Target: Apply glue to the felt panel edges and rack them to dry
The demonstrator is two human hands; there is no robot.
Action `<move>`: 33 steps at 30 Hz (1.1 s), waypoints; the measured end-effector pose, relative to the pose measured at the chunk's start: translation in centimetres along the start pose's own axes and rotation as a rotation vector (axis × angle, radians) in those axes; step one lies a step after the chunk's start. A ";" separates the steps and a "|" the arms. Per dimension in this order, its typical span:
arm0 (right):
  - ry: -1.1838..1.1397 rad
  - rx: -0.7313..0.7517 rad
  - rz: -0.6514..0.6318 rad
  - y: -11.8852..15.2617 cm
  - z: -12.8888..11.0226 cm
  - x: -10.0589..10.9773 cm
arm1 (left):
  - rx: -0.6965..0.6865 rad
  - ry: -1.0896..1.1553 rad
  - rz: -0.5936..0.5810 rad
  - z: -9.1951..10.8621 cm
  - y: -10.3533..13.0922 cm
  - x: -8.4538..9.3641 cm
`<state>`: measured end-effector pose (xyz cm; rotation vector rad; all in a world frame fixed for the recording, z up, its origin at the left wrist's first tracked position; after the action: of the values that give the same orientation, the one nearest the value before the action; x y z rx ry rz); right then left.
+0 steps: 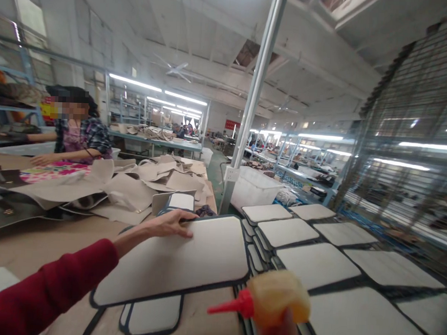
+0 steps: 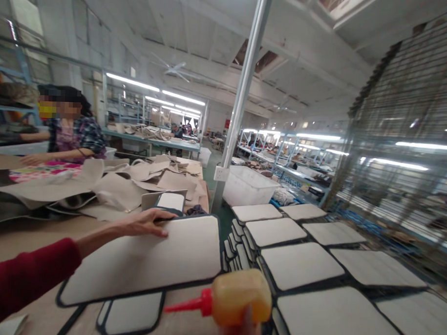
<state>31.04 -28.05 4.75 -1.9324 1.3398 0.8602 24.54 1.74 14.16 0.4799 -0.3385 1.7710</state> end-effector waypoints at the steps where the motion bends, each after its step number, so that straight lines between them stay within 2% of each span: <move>1: 0.021 0.077 0.048 -0.9 -1.4 0.2 | 0.008 0.013 -0.006 0.0 0.7 0.3; 5: 0.160 0.387 0.112 -4.8 -6.1 -1.4 | 0.020 0.036 -0.075 0.0 3.0 1.0; 8: 0.261 0.494 0.010 -6.5 -7.5 -3.8 | 0.064 0.015 -0.167 -0.1 4.1 1.1; 13: 0.328 0.469 -0.106 -7.4 -7.2 -5.6 | 0.083 0.014 -0.234 0.4 5.4 1.4; 17: 0.374 0.438 -0.122 -7.5 -6.8 -6.0 | 0.099 0.034 -0.276 0.9 6.0 1.7; 21: 0.392 0.418 -0.102 -7.1 -6.9 -6.4 | 0.092 0.084 -0.242 1.1 6.1 2.3; 26: 0.425 0.334 -0.140 -6.6 -6.7 -6.5 | 0.177 0.171 -0.309 1.2 6.4 2.5; 30: 0.443 0.364 -0.139 -6.5 -6.6 -5.9 | 0.230 0.226 -0.349 1.1 6.4 2.5; 33: 0.452 0.385 -0.179 -6.2 -6.5 -5.7 | 0.213 0.190 -0.468 0.8 6.3 2.5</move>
<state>36.43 -28.33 13.91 -1.9551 1.4242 0.0614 18.08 1.95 16.20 0.4906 0.0949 1.3834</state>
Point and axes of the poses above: each hand's wrist, its own y-axis away from the middle knuckle, its own x-axis out of the back of the hand, z = x × y, the point moved 3 cm from there along -y, towards the middle knuckle, and after that the axes turned 8 degrees about x, right-handed, at the moved point
